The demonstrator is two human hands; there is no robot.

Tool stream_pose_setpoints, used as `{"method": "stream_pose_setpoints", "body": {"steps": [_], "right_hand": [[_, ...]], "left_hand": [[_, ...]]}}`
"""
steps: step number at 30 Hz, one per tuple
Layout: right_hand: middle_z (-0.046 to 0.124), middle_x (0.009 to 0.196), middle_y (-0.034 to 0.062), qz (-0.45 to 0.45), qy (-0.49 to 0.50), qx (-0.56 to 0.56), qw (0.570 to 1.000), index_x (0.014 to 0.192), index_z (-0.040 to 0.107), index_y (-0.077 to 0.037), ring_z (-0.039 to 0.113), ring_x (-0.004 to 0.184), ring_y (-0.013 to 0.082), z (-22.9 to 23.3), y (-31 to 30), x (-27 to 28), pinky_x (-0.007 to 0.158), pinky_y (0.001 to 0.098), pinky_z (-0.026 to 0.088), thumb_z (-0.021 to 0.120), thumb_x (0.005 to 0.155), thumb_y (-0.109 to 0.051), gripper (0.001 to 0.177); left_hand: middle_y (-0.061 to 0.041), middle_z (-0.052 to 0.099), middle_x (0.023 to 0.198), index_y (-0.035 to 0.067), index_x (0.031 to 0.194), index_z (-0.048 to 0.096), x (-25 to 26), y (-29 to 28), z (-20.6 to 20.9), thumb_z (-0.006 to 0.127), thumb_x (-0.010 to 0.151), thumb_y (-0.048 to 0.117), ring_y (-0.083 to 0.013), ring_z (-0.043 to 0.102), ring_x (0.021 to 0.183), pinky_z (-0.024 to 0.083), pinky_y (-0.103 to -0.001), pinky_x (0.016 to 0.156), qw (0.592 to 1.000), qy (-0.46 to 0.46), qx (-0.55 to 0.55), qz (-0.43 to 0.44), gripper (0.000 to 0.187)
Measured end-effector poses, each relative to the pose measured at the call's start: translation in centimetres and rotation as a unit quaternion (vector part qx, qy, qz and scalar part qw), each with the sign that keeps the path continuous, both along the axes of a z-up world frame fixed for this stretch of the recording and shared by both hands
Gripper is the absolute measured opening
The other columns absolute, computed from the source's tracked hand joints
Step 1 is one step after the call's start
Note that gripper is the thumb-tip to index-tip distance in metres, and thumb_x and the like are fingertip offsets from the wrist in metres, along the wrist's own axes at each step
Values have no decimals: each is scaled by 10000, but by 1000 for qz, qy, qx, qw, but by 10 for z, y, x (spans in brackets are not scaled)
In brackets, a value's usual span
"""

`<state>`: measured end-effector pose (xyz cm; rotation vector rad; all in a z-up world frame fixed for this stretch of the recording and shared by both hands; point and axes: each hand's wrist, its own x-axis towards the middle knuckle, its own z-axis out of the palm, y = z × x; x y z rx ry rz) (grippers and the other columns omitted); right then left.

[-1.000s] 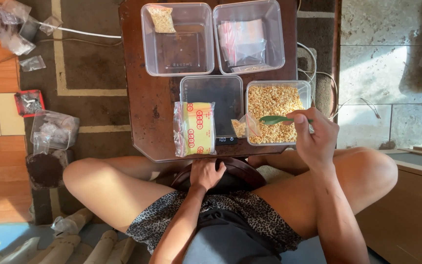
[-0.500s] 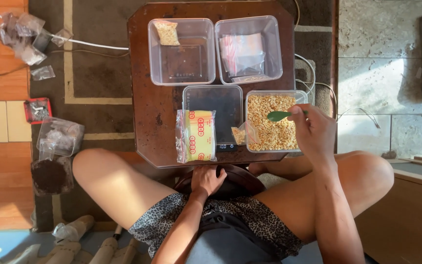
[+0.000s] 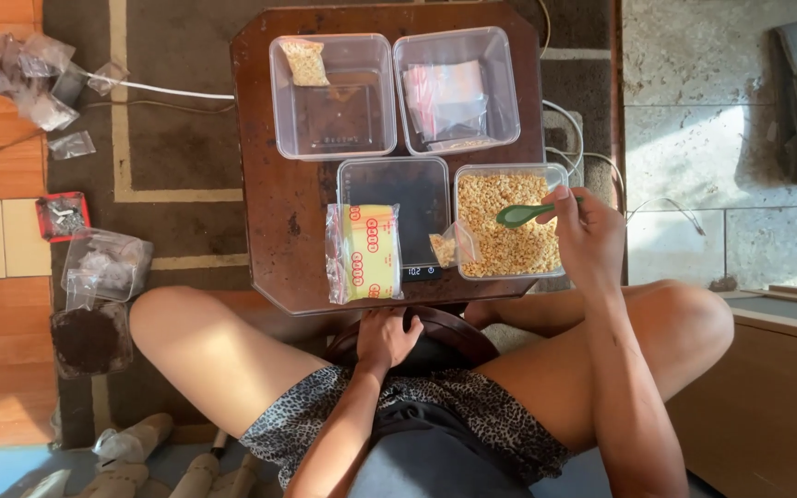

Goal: Scooping grains from a container into small plastic bags using a spoon.

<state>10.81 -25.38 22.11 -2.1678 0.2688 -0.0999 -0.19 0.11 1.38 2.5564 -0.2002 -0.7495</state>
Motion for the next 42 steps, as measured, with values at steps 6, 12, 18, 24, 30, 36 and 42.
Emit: {"method": "stream_pose_setpoints", "body": {"steps": [6,12,18,24,30,36,42], "right_hand": [[619,655,70,-1,-25,103,994,942,731,-48,439,569,114,-2,4,4,566,251,383,495,1172,-216,370],[732,741,85,119,-170,14,978,981,798,-78,520,496,160,-29,-3,-8,511,270,432,613,1098,-214,257],[700,790,125,127,-222,-26,966,1056,734,-1,436,483,136,-32,-23,-13,491,236,369,475,1169,-243,373],[738,819,128,46,-26,-60,997,1053,755,-17,373,436,127,2,3,-4,481,289,328,548,1185,-271,354],[751,812,71,58,20,-41,997,1059,772,-125,374,382,97,-31,-5,6,422,287,324,558,1145,-267,270],[738,780,27,-31,2,17,999,1003,774,-146,488,565,94,-19,-11,-8,567,257,428,547,1164,-312,324],[667,686,65,-56,-25,91,994,953,738,-63,453,583,92,-20,-14,-13,580,220,397,522,1177,-231,354]], "left_hand": [[-197,764,928,52,1183,731,-12,1,-39,491,963,479,-339,739,1001,492,-497,1031,999,-34,-9,0,538],[-179,762,854,79,1098,764,-19,-1,-51,539,918,483,-328,755,920,529,-471,955,996,-90,-6,10,496],[-184,763,882,86,1108,761,-20,-1,-51,558,907,478,-337,750,954,512,-473,977,994,-109,-12,22,485],[-210,760,1032,72,1230,717,-16,1,-36,512,935,485,-352,715,1079,453,-477,1073,999,-48,-13,14,547],[-200,748,1093,84,1257,700,-10,-2,-20,530,946,460,-337,699,1120,417,-495,1106,999,-38,-7,15,517],[-213,754,1074,72,1259,704,-13,-3,-30,501,956,461,-350,711,1098,423,-500,1101,1000,-23,7,1,533],[-215,759,1063,73,1235,720,-16,-3,-40,504,960,453,-344,718,1092,424,-479,1108,999,-38,10,1,516]]}}
